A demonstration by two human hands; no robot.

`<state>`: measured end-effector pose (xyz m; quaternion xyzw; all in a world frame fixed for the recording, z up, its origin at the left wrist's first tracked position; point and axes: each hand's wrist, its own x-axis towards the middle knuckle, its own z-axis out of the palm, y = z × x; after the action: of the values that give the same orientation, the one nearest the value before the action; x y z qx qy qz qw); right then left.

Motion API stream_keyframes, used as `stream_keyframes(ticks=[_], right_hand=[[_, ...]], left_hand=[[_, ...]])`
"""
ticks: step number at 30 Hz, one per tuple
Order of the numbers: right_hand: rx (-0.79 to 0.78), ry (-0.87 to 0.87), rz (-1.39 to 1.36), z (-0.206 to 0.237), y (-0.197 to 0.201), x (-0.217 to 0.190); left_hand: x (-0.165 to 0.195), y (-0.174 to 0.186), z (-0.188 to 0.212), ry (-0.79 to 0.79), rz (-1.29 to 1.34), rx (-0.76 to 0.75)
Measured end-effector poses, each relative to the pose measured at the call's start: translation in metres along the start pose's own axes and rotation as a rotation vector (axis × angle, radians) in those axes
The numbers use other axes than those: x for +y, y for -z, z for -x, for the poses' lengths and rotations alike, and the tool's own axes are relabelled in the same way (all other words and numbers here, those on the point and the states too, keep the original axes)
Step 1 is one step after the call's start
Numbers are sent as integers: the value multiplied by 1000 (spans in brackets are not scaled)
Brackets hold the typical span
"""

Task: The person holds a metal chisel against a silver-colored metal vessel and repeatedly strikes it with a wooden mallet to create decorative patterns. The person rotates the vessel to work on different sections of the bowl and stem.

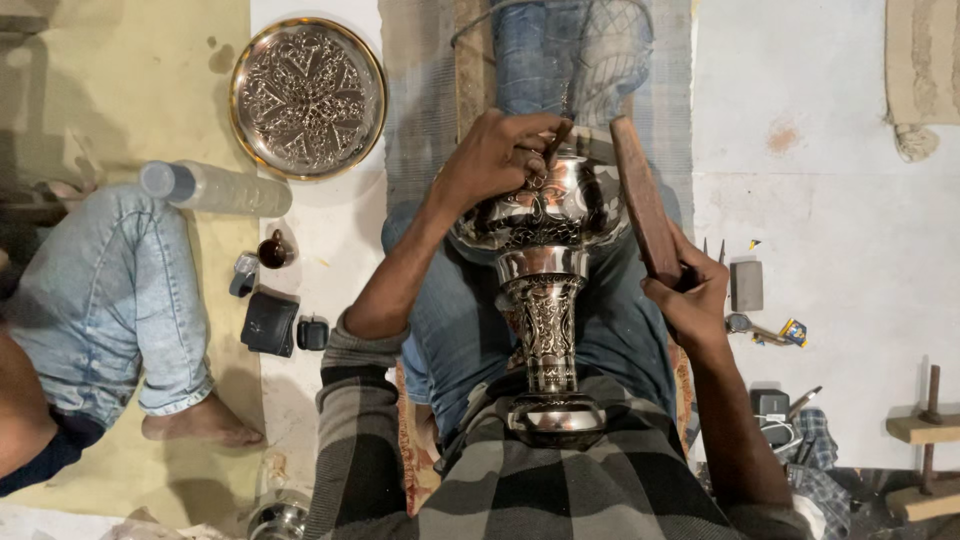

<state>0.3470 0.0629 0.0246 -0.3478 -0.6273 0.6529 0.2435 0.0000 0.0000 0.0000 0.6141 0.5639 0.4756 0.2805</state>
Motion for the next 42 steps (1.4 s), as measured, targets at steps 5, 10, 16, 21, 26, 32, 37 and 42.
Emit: stream_keyframes(ticks=[5,10,16,21,26,32,37,42], right_hand=[[67,32,52,-7,-5,-4],[98,171,336,-22,-5,-33],[29,321,423,-65,-13,-58],[-79,324,188,-94,-16,-74],[-287,343,586,-122,-8,-106],[-481,375,793,-163,-28,-142],[-561,583,1242,-178,-45,-166],[-497,519,1388,-179,-41,-144]], left_hand=[[17,14,-15,-34,-17,-92],[27,18,-16,-1,-38,-100],[32,10,-6,66,79,-2],[38,8,6,190,241,76],[37,1,19,153,212,184],[31,-23,28,289,141,441],[36,-52,42,273,107,698],[30,-57,41,299,356,822]])
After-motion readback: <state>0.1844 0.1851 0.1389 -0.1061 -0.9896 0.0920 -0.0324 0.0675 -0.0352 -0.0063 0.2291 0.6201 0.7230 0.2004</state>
